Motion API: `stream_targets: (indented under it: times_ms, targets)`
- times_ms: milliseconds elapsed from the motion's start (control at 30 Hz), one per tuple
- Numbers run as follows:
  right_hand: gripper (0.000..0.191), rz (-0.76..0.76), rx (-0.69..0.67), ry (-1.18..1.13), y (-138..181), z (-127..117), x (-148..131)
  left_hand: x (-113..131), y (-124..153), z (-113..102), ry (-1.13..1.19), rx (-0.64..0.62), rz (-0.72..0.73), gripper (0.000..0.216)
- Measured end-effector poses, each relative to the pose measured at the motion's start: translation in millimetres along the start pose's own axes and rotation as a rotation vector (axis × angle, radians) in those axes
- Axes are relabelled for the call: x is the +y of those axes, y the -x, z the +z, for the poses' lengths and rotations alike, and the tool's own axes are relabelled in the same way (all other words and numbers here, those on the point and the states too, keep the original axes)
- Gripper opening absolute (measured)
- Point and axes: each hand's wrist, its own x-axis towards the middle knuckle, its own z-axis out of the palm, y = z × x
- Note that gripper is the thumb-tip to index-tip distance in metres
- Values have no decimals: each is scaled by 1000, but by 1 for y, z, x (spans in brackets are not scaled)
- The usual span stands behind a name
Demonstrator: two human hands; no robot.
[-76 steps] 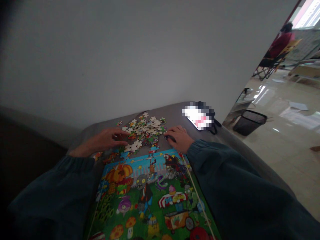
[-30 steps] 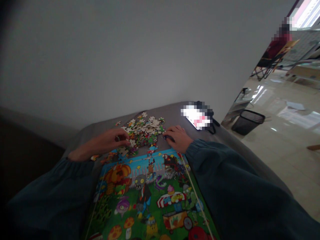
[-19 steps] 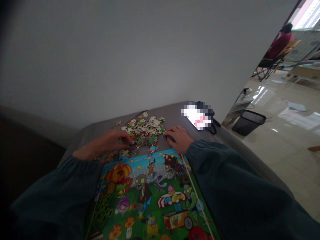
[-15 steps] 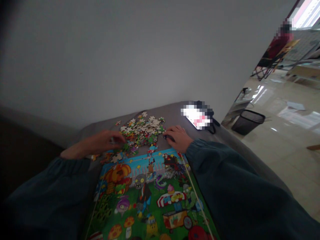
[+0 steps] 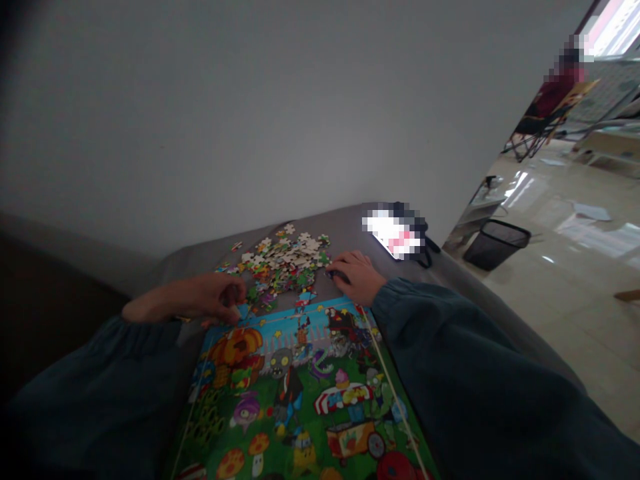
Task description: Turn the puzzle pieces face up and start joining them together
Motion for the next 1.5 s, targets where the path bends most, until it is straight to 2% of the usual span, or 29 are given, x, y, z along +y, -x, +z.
stream_targets:
  times_ms: [200, 367, 533, 733, 867, 933, 1133, 1300, 1500]
  targets:
    - [30, -1, 10, -9, 1, 0, 0, -7, 9, -19, -38, 134, 78, 23]
    - [30, 4, 15, -15, 1, 1, 0, -19, -2, -17, -103, 272, 67, 19]
    - [31, -2, -2, -15, 1, 0, 0, -18, -10, -15, -177, 505, 38, 25]
    - [31, -1, 0, -9, 0, -1, -1, -9, -24, -4, -181, 516, 101, 29]
    - [30, 8, 3, -16, 0, -2, -3, -20, -39, 4, -206, 761, 20, 39]
    - [30, 14, 2, -18, 0, -3, -4, -25, -48, 11, -217, 837, -16, 44]
    - [30, 17, 2, -25, 0, -4, -5, -34, -61, 24, -242, 801, -11, 45]
    - [30, 22, 1, -16, 0, -3, -5, -38, -58, 17, -228, 764, 56, 38]
    - [31, 14, -3, -7, 0, -2, -4, -30, -52, 9, -160, 813, 116, 31]
